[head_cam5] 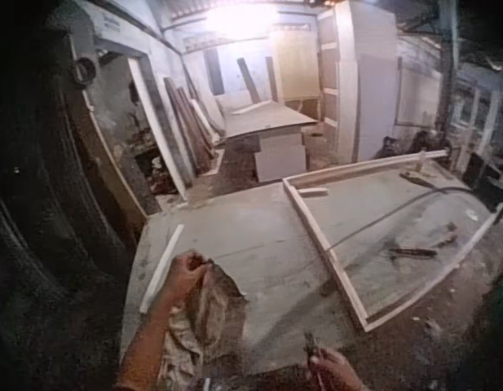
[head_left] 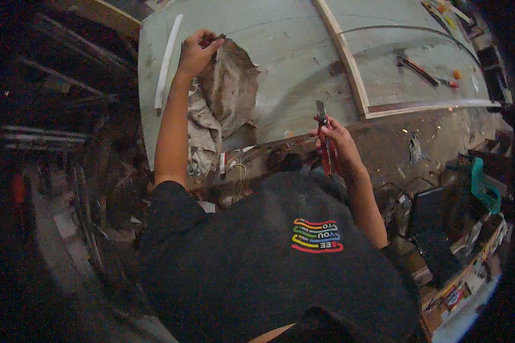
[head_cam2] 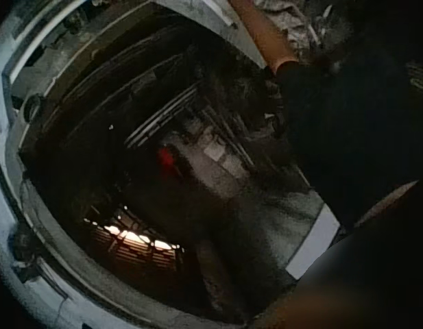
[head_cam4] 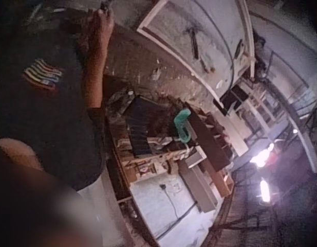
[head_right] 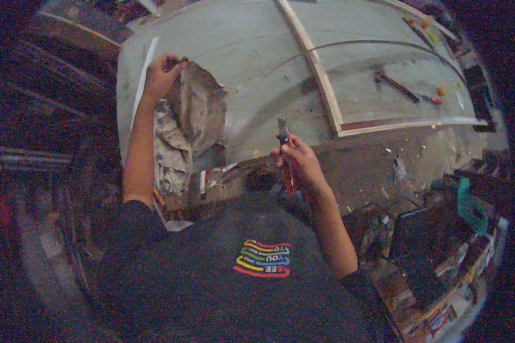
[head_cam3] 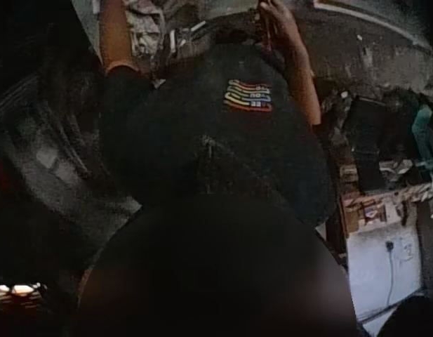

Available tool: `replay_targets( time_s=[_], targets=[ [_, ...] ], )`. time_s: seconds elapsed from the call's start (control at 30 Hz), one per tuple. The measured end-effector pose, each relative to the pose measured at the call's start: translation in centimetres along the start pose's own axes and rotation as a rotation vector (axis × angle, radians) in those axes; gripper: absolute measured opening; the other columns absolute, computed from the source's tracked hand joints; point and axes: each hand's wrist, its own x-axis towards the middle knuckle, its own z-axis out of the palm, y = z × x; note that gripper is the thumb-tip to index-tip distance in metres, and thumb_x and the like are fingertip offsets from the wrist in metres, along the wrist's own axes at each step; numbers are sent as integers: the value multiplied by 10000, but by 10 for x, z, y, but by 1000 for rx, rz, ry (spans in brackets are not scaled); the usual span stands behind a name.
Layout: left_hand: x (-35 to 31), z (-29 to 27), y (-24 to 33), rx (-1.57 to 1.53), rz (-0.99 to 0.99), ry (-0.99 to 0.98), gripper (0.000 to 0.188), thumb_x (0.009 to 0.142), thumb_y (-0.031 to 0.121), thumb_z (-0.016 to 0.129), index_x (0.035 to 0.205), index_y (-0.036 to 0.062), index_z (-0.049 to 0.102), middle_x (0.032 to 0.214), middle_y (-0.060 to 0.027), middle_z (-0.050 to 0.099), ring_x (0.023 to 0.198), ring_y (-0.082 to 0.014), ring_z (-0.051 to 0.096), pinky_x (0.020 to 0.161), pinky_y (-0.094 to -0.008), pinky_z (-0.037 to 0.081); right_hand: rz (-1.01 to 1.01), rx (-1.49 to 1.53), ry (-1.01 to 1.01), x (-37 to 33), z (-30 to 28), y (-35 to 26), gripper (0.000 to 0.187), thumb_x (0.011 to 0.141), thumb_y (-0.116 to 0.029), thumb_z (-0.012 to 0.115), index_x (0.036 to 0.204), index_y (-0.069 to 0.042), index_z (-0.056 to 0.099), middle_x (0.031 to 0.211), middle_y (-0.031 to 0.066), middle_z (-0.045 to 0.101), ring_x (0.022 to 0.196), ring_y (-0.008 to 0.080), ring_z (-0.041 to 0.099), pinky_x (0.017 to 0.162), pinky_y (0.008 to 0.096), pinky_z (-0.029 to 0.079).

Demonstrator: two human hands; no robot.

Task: The person cleans a small dark object with a cloth, then uses a utility knife to cut a piece of cardboard and wrap the object. They then pick up a green plastic ring and wrap it with tape.

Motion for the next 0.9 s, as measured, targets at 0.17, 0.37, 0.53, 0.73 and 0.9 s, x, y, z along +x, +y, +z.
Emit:
replay_targets(
  time_s=[0.17, 0.37, 0.53, 0.73, 0.9],
  targets=[
    [-38, -44, 61, 92, 69, 107, 273, 809, 270, 805, 902, 35, 701, 780, -10, 695, 730, -95, 636, 667, -250, 501, -34, -157, -111, 15, 41, -22, 398, 962, -244, 580, 1313, -67, 523, 952, 42, 637, 697, 76, 547, 643, 215, 466],
    [-77, -68, 87, -241, -106, 171, 321, 841, 299, 791, 917, -2, 707, 796, 14, 670, 722, -60, 592, 649, -215, 470, -32, -161, -335, 33, 84, -41, 374, 962, -235, 593, 1298, -80, 544, 899, 20, 605, 656, 72, 514, 595, 220, 440],
    [-98, -78, 104, -203, -140, 167, 307, 863, 283, 772, 956, -2, 705, 781, 30, 648, 703, -42, 556, 654, -213, 461, -271, -340, -232, 51, 114, -30, 382, 893, -220, 699, 1216, -68, 563, 906, 12, 613, 659, 66, 511, 582, 227, 435],
    [-119, -82, 129, -194, -55, 150, 295, 865, 284, 766, 942, 6, 704, 824, -1, 692, 729, -66, 613, 663, -238, 482, -601, -461, -223, 90, 140, -23, 427, 799, -184, 803, 1120, -48, 555, 966, 44, 666, 712, 91, 561, 626, 256, 463],
    [-126, -92, 136, -148, -96, 162, 220, 881, 173, 741, 1019, 12, 684, 943, -39, 703, 866, -114, 647, 810, -269, 521, -424, -345, -262, 97, 146, -19, 366, 786, -174, 814, 1016, -56, 554, 903, 25, 666, 698, 82, 567, 639, 279, 485]
  ],
)
